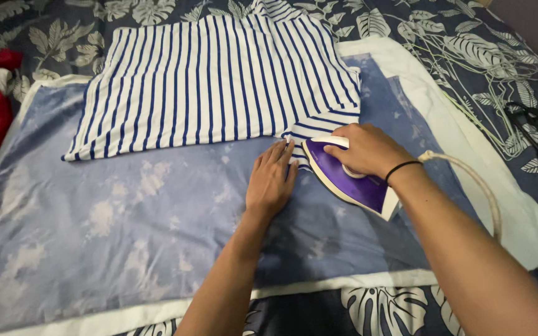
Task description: The person unfolds a blue and white striped shirt on a bed and irons it with a purple iron. The person smooths the fabric and moves the iron across the shirt's body and sleeves.
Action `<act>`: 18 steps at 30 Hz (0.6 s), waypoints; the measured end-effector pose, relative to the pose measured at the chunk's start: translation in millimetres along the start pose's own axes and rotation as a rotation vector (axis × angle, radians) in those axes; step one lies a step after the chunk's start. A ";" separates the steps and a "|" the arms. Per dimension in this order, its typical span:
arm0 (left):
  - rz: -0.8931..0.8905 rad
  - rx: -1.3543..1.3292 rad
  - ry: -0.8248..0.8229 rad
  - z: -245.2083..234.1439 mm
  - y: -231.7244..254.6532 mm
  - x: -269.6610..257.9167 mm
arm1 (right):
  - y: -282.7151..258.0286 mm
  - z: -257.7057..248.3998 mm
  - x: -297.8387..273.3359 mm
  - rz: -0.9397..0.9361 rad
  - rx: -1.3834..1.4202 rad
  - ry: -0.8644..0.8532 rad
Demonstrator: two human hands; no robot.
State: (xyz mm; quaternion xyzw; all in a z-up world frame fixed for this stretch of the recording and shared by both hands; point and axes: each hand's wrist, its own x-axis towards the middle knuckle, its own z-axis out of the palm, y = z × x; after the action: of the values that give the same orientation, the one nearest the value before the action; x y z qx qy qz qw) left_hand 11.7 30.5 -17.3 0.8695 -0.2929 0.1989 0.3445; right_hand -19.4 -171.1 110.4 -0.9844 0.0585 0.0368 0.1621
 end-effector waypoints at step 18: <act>0.012 -0.007 0.019 5.8 -6.5 -2.3 | -15.8 15.0 11.1 -0.104 -0.219 0.224</act>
State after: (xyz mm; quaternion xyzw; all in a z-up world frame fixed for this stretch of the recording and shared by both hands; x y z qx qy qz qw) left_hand 15.1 31.0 -25.7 0.8646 -0.2955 0.2080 0.3491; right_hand -7.2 -152.5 100.2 -0.9958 0.0209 -0.0754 0.0481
